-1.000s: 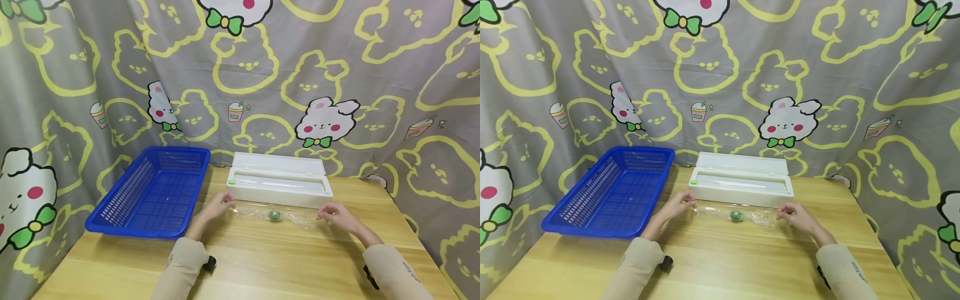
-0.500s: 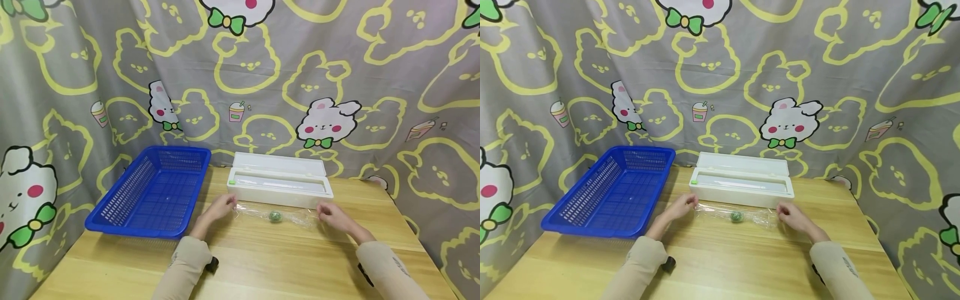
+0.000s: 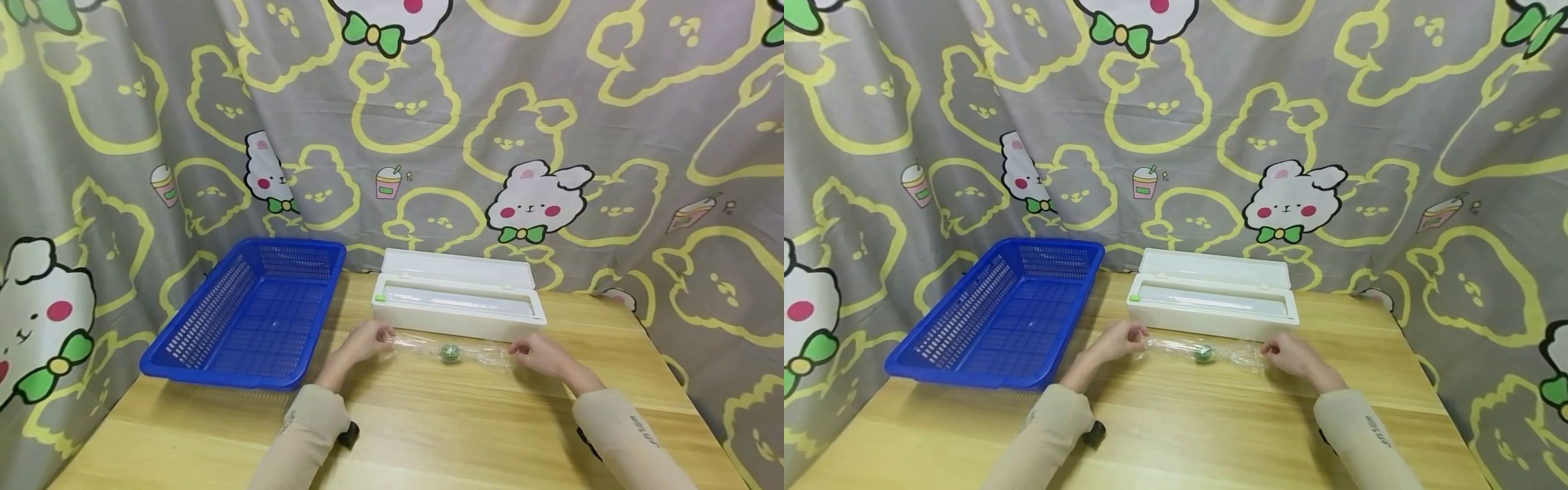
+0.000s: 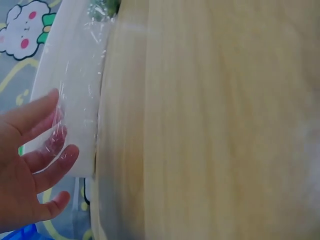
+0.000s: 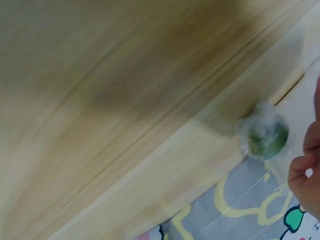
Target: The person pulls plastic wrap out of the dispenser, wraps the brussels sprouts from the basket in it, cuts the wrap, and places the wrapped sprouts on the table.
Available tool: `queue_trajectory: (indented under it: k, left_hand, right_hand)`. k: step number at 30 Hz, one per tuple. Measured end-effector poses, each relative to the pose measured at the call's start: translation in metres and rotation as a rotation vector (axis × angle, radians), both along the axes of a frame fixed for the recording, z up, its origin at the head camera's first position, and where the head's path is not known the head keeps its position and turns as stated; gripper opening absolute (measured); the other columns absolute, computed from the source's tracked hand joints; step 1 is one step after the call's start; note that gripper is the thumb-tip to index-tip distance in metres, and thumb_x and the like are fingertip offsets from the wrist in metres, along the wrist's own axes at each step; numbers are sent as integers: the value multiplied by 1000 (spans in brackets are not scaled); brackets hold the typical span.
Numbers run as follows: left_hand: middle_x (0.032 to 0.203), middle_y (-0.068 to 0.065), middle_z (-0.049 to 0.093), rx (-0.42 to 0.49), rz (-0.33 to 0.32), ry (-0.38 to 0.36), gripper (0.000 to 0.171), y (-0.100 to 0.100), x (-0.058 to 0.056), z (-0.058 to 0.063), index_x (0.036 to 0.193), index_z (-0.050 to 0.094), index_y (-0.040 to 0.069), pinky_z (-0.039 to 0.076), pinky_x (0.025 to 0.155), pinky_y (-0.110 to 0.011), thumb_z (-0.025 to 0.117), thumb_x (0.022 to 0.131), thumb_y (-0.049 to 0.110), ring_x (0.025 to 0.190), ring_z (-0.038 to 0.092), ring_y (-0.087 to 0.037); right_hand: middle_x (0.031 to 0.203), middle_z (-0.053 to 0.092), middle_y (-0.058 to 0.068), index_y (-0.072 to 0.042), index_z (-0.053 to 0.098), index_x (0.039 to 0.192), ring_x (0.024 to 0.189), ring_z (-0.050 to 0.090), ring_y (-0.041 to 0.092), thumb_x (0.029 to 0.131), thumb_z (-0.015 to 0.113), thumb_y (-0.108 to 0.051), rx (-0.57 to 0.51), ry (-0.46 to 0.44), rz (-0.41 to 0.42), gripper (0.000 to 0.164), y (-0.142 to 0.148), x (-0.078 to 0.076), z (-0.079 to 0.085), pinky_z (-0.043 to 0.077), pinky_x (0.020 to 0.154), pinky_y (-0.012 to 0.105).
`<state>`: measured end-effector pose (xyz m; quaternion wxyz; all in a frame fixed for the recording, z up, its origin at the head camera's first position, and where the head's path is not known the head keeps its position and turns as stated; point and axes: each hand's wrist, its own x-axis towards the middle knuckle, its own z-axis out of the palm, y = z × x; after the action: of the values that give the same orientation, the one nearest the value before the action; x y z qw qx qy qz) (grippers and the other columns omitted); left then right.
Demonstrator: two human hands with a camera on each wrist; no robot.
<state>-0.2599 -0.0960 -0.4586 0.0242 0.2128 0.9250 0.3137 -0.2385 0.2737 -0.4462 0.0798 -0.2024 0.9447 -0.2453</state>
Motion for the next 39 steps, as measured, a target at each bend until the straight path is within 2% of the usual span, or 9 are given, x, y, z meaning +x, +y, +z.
queue_trajectory:
  k: [4,8,12,16,21,27,31,36,39]
  left_hand:
    - [84,-7,62,-21,-6,-15,20,3,-5,-2,90,66,6,45,73,-35,73,73,10,80,56,-20]
    - [84,-8,63,-52,-18,-7,20,5,-8,-3,89,66,5,47,74,-35,74,71,6,80,57,-21]
    - [82,-5,65,-134,-2,-5,17,8,-9,-1,88,68,7,47,70,-31,71,72,5,77,58,-18]
    - [78,0,65,-247,16,23,11,14,-9,4,82,70,11,46,66,-30,71,72,6,74,59,-16]
    - [77,2,67,-371,37,83,8,24,-9,5,73,71,16,46,66,-36,72,70,8,74,60,-18]
    - [76,3,66,-471,59,87,8,32,-9,3,69,69,18,45,68,-40,72,71,12,75,59,-18]
    - [86,2,66,-461,36,18,9,29,-10,4,80,70,17,46,70,-38,72,72,13,83,59,-19]
    - [99,-5,66,-330,45,-57,21,19,-8,10,93,70,12,47,76,-37,70,73,9,93,59,-25]
    - [108,-9,63,-319,77,6,22,19,-4,13,97,70,11,47,78,-40,70,75,14,100,57,-29]
  right_hand:
    - [66,58,-7,-12,69,80,57,44,7,82,64,-22,67,2,-28,12,-8,0,-1,38,53,26]
    - [59,53,-10,-18,66,72,54,40,7,76,71,-30,137,7,-44,13,-16,0,-1,34,50,26]
    - [60,52,-9,-21,62,70,55,41,8,74,71,-27,255,81,-25,12,-22,1,-2,34,50,28]
    - [63,53,-8,-20,62,69,57,42,10,79,66,-20,342,178,5,11,-26,2,-4,35,48,30]
    - [57,47,-6,-22,53,60,54,39,11,82,62,-16,408,247,28,24,-27,2,-6,34,45,31]
    - [57,47,-4,-20,51,60,51,41,13,80,58,-15,495,321,45,21,-33,4,-8,38,43,36]
    - [54,43,-3,-18,46,56,50,38,12,81,57,-15,398,264,47,28,-28,-1,-14,33,43,31]
    - [57,45,-5,-14,53,63,52,37,8,83,63,-27,167,132,77,26,-14,-4,-14,31,48,26]
    - [68,59,-2,-8,64,78,57,46,10,79,66,-25,117,117,72,17,-13,-5,-6,40,52,29]
